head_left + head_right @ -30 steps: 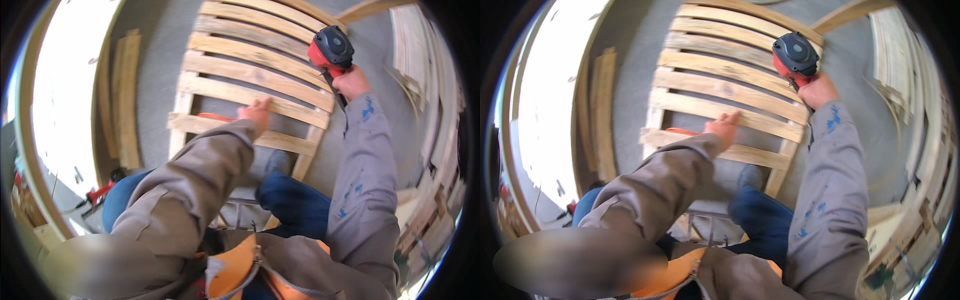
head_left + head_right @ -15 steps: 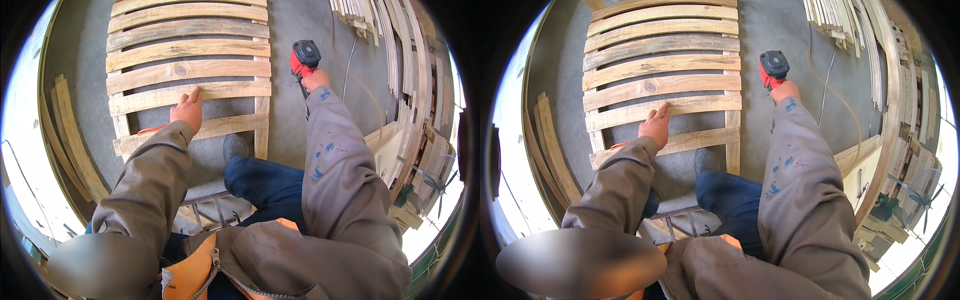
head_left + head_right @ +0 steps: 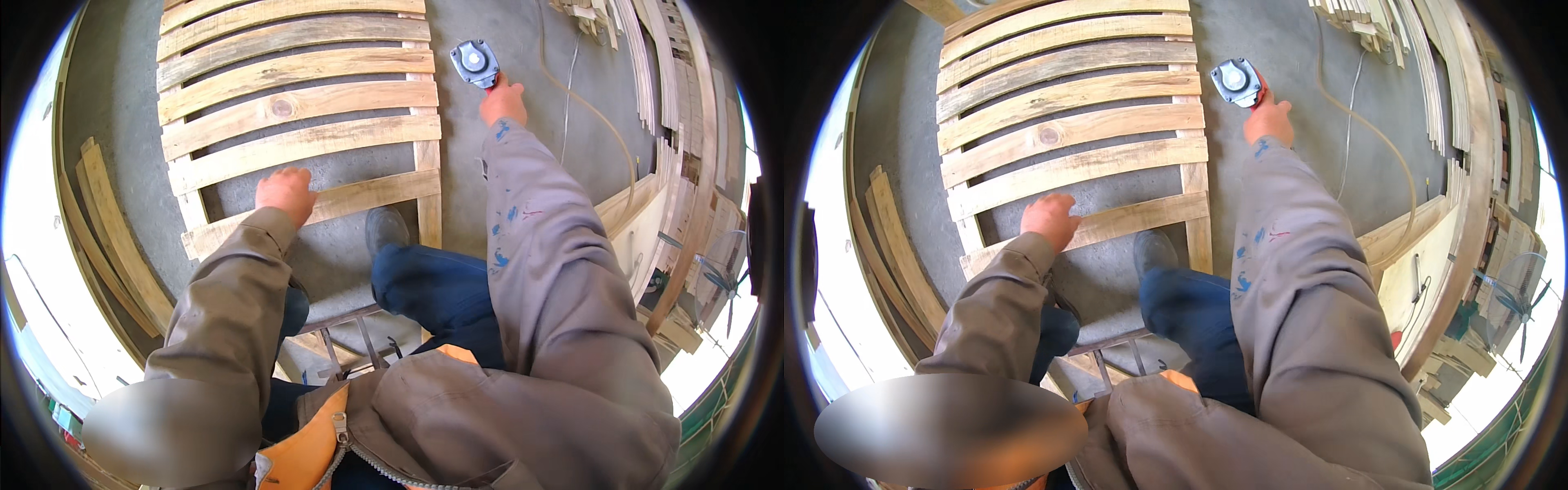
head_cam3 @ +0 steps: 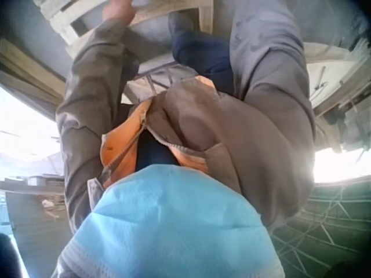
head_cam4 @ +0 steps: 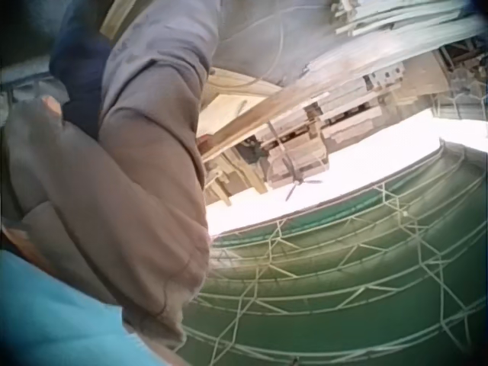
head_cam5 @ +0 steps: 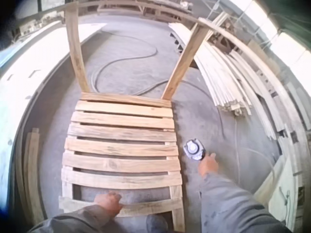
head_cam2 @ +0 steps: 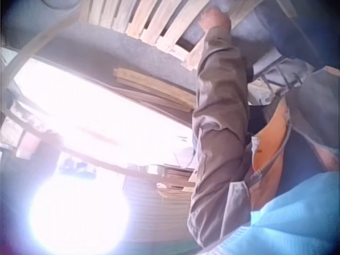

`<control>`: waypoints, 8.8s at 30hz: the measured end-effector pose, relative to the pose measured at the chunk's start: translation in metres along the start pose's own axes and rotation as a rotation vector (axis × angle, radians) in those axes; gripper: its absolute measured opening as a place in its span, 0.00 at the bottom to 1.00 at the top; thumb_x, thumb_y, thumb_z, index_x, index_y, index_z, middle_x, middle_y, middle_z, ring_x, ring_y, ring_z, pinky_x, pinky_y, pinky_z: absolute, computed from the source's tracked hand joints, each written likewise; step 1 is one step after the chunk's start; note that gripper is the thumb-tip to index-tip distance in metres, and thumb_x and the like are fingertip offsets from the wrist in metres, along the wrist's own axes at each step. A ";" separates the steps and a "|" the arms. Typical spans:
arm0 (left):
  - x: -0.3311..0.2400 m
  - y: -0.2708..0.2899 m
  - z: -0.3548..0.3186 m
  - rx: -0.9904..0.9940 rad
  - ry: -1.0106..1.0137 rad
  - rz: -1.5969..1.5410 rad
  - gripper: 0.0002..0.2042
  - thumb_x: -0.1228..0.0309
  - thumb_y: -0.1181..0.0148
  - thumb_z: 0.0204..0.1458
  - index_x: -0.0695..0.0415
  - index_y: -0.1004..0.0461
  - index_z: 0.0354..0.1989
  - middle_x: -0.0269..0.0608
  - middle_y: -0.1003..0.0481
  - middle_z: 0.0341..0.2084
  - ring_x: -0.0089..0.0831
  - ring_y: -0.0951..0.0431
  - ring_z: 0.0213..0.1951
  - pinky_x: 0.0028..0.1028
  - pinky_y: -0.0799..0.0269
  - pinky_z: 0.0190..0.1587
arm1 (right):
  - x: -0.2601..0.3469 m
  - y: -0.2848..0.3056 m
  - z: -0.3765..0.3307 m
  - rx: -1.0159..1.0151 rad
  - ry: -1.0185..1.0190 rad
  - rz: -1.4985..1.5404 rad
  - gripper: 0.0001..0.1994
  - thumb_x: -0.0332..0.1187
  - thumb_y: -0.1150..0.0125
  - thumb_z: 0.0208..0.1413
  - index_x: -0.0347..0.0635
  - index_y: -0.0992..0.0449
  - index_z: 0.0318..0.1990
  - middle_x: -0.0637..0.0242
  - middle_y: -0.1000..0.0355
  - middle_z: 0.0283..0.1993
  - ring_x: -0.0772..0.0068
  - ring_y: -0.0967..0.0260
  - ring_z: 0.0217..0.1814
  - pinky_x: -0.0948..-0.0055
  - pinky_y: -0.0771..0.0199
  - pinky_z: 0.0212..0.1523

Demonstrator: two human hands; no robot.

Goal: The person assembles a wooden pallet by placing slats onto a frame and securing them with a pneumatic nail gun. They measure the pallet with a tape measure and reload the nail gun during the process.

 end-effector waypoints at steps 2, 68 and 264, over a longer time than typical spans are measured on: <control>0.015 0.008 0.001 -0.050 0.045 -0.026 0.16 0.62 0.36 0.51 0.54 0.22 0.46 0.46 0.22 0.43 0.44 0.24 0.50 0.40 0.28 0.51 | -0.002 -0.017 -0.011 0.000 0.016 0.032 0.27 0.30 0.45 0.56 0.48 0.40 0.64 0.47 0.38 0.57 0.44 0.26 0.52 0.52 0.25 0.51; 0.249 -0.075 -0.107 -0.506 0.746 -0.690 0.17 0.60 0.34 0.50 0.56 0.18 0.45 0.49 0.18 0.37 0.39 0.19 0.39 0.34 0.26 0.45 | -0.032 -0.160 -0.151 0.272 -0.371 1.026 0.14 0.28 0.36 0.58 0.31 0.22 0.50 0.61 0.21 0.45 0.72 0.26 0.45 0.73 0.26 0.49; 0.232 -0.060 -0.059 -0.043 0.250 0.088 0.12 0.62 0.47 0.57 0.45 0.19 0.45 0.37 0.18 0.38 0.37 0.18 0.44 0.36 0.23 0.45 | 0.164 -0.043 -0.233 0.785 -0.197 1.344 0.06 0.28 0.38 0.55 0.37 0.25 0.38 0.67 0.27 0.27 0.78 0.34 0.21 0.76 0.35 0.18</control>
Point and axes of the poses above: each hand's wrist, its own z-axis towards the middle knuckle, its own y-axis out of the back of the hand, x = y × z, the point moved 1 cm from there along z, towards the middle knuckle
